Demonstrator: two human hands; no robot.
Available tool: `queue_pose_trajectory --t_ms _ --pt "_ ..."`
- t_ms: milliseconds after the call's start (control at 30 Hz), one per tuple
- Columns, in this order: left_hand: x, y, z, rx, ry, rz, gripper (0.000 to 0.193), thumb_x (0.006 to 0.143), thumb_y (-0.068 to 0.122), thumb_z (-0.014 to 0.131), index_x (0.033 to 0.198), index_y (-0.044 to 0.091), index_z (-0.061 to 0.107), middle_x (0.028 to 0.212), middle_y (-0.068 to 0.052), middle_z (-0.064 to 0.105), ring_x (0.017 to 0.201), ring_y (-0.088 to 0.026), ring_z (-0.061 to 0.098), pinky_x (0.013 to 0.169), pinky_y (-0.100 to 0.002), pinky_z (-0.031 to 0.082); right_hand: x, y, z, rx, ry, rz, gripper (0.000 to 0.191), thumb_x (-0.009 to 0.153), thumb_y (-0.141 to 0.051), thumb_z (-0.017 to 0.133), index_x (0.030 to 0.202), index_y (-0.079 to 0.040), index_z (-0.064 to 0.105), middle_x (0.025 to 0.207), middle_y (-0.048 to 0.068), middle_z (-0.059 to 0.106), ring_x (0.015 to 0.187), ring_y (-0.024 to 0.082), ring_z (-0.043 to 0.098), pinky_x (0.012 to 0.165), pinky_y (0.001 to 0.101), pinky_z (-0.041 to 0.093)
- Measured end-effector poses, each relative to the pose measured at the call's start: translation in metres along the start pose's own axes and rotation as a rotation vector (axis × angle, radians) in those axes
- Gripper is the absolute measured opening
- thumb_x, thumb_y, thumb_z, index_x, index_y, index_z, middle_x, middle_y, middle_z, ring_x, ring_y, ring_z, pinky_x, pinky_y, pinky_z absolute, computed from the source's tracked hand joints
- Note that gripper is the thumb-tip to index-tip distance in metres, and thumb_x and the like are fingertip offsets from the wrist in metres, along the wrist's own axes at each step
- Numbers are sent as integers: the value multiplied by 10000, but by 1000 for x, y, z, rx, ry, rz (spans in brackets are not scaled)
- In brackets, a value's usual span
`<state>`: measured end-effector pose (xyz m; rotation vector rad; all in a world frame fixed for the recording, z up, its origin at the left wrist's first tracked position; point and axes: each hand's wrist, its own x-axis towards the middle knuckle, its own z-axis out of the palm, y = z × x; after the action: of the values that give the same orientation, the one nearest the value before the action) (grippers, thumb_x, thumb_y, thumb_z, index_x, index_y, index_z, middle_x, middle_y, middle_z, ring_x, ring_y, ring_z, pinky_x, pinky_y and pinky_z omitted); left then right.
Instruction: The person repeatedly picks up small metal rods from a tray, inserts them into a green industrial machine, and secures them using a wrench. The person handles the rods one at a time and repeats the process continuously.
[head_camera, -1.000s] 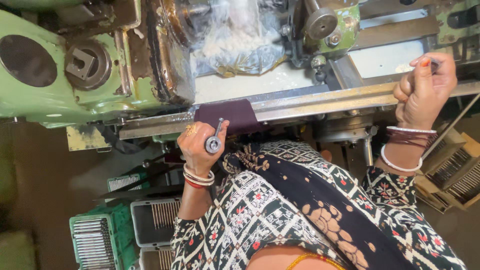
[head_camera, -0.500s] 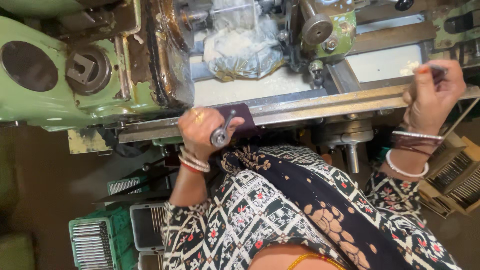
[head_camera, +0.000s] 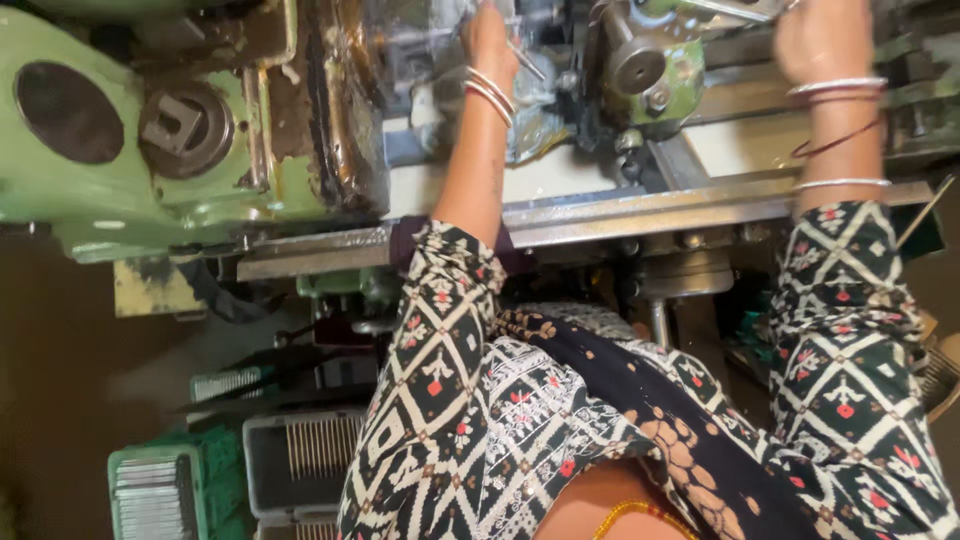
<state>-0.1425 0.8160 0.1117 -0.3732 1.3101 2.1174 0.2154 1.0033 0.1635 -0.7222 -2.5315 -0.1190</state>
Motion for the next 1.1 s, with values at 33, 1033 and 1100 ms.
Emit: queue_pose_trajectory --t_ms 33,1033,1100 --pt "-2 -7 5 -2 99 22 176 931 238 601 988 73 574 955 -142 585 801 -302 590 667 -472 493 -2 -7 2 84 -22 29 120 972 -23 544 998 -20 661 952 268 654 881 464 629 768 538 500" --pt "15 -15 -2 234 263 428 587 1028 368 501 1179 -188 616 1277 -347 651 1120 -429 654 972 -479 489 -20 -10 28 255 14 116 126 1083 -38 507 1148 18 600 1185 326 607 1041 543 568 866 590 446" --pt "11 -13 -1 257 282 446 589 1017 366 487 1158 -189 624 1269 -363 657 1124 -443 652 971 -477 485 -20 -11 26 258 26 104 126 1082 -30 506 1147 27 598 1184 335 604 1030 547 563 852 588 442"
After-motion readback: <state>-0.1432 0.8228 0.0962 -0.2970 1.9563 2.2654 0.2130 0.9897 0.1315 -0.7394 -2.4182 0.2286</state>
